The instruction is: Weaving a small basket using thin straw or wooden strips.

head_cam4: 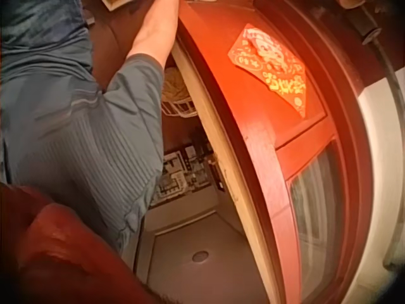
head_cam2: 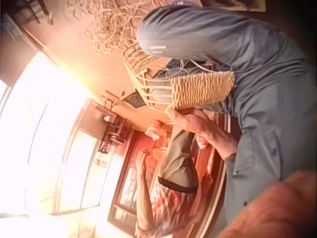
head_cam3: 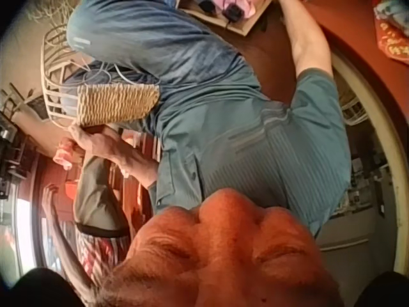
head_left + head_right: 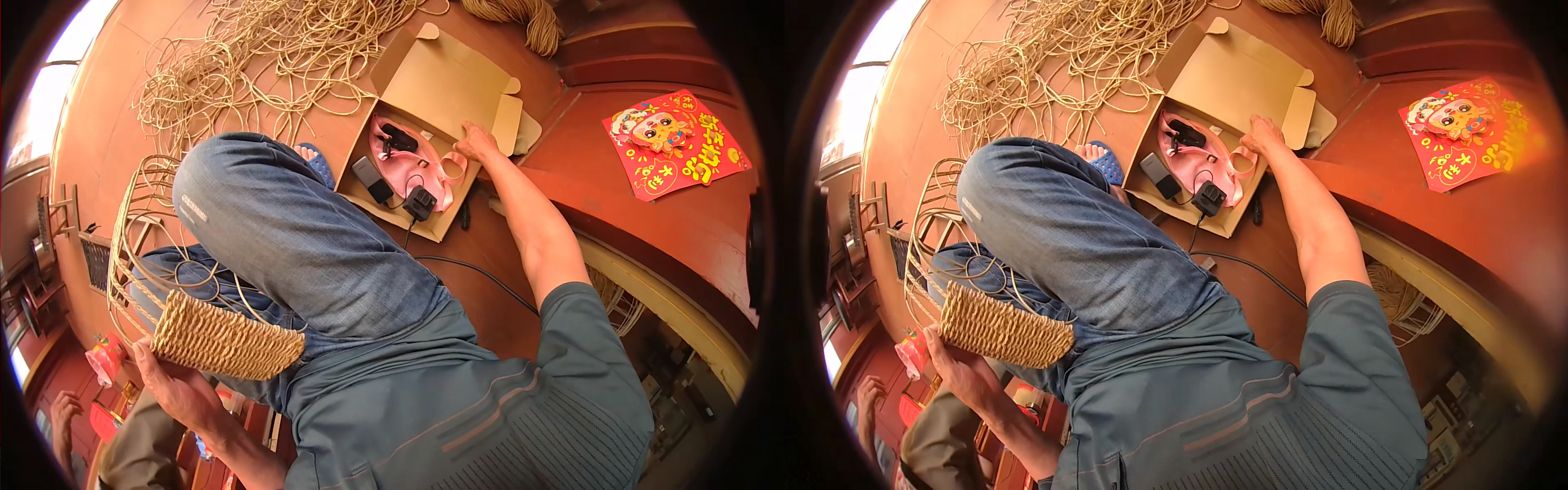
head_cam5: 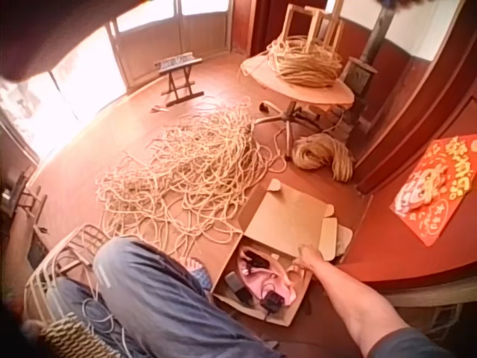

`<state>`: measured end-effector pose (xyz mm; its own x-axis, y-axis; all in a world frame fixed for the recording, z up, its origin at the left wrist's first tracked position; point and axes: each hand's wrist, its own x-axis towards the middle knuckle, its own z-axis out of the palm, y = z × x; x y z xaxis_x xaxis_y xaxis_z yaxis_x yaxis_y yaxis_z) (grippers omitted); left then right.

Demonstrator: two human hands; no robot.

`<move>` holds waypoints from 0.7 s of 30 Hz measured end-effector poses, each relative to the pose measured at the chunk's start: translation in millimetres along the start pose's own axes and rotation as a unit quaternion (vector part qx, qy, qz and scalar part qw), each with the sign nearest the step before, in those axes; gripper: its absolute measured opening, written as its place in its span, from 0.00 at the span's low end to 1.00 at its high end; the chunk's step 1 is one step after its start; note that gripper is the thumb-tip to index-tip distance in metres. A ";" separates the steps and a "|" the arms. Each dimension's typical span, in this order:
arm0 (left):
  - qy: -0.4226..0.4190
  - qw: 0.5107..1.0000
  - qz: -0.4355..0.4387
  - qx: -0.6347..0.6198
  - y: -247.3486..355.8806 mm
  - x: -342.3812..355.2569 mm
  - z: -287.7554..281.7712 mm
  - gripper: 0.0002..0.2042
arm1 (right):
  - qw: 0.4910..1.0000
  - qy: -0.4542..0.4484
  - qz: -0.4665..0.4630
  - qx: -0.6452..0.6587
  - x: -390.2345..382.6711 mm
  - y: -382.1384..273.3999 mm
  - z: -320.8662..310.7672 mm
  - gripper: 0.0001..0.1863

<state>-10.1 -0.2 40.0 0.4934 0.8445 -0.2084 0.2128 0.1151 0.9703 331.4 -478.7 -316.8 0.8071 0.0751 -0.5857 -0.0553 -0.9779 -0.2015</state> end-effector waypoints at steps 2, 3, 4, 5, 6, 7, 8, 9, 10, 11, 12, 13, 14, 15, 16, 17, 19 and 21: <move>0.001 1.000 -0.005 -0.012 2.5 -0.1 2.3 0.17 | 1.000 0.012 0.007 0.007 -1.1 -4.7 3.2 0.36; 0.028 1.000 -0.007 0.002 3.1 -1.6 4.9 0.17 | 0.999 0.026 0.012 0.015 -1.6 -6.1 5.0 0.36; 0.029 1.000 -0.009 0.004 3.7 -0.7 3.6 0.17 | 1.000 0.023 0.011 0.015 -1.1 -7.8 5.0 0.36; 0.018 1.000 -0.016 -0.011 4.2 0.4 0.9 0.18 | 0.999 0.037 0.009 0.020 0.2 -10.6 5.3 0.37; 0.007 0.999 -0.022 -0.026 4.7 1.5 -2.8 0.18 | 0.998 0.050 0.005 0.026 1.5 -15.0 6.7 0.37; -0.056 0.998 -0.024 -0.020 3.9 5.2 -7.1 0.18 | 0.996 0.084 0.003 0.029 3.5 -10.9 9.4 0.37; -0.056 0.998 -0.023 -0.027 -3.7 9.2 -10.4 0.18 | 0.992 0.118 -0.003 0.034 4.5 -4.8 14.2 0.38; -0.050 0.998 -0.006 -0.029 1.6 8.9 -16.9 0.18 | 0.989 0.142 -0.005 0.046 1.9 -21.4 15.2 0.37; 0.017 0.999 -0.027 -0.035 0.8 8.0 -3.6 0.18 | 0.987 0.155 -0.002 0.044 0.3 -22.6 17.1 0.38; 0.005 0.999 -0.024 -0.045 0.1 11.4 0.2 0.19 | 0.985 0.170 0.003 0.042 -0.3 -23.5 17.2 0.39; -0.005 0.998 -0.020 -0.053 0.1 14.4 1.7 0.19 | 0.982 0.177 -0.027 0.067 -3.3 -32.6 16.6 0.37; -0.010 0.999 -0.020 -0.040 6.8 14.5 9.3 0.21 | 0.977 0.184 -0.053 0.090 -7.9 -38.5 13.8 0.34; -0.024 0.999 -0.006 -0.030 5.9 20.1 1.9 0.22 | 0.960 0.232 -0.109 0.112 -9.9 -54.2 16.1 0.28; -0.038 0.999 0.009 -0.020 5.4 26.4 -6.9 0.24 | 0.960 0.218 -0.119 0.128 -8.1 -69.8 14.6 0.26; -0.057 0.997 0.003 -0.042 8.8 30.2 -10.3 0.26 | 0.960 0.206 -0.128 0.142 -8.3 -87.8 8.4 0.23; -0.040 0.999 0.006 -0.036 9.1 33.1 -11.2 0.27 | 0.951 0.211 -0.153 0.167 -7.9 -105.9 9.1 0.20; 0.032 0.999 0.006 -0.001 5.3 40.5 -10.5 0.28 | 0.941 0.202 -0.202 0.179 -4.6 -139.4 3.4 0.20; 0.052 0.996 0.035 0.065 -4.4 49.3 -11.1 0.28 | 0.941 0.180 -0.220 0.185 2.0 -175.0 3.5 0.18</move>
<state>3.9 46.7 26.9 0.4227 0.8983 -0.1197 0.2918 -0.0098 0.9564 340.6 -306.8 -285.4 0.9428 0.3209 -0.0908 0.1841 -0.7280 -0.6604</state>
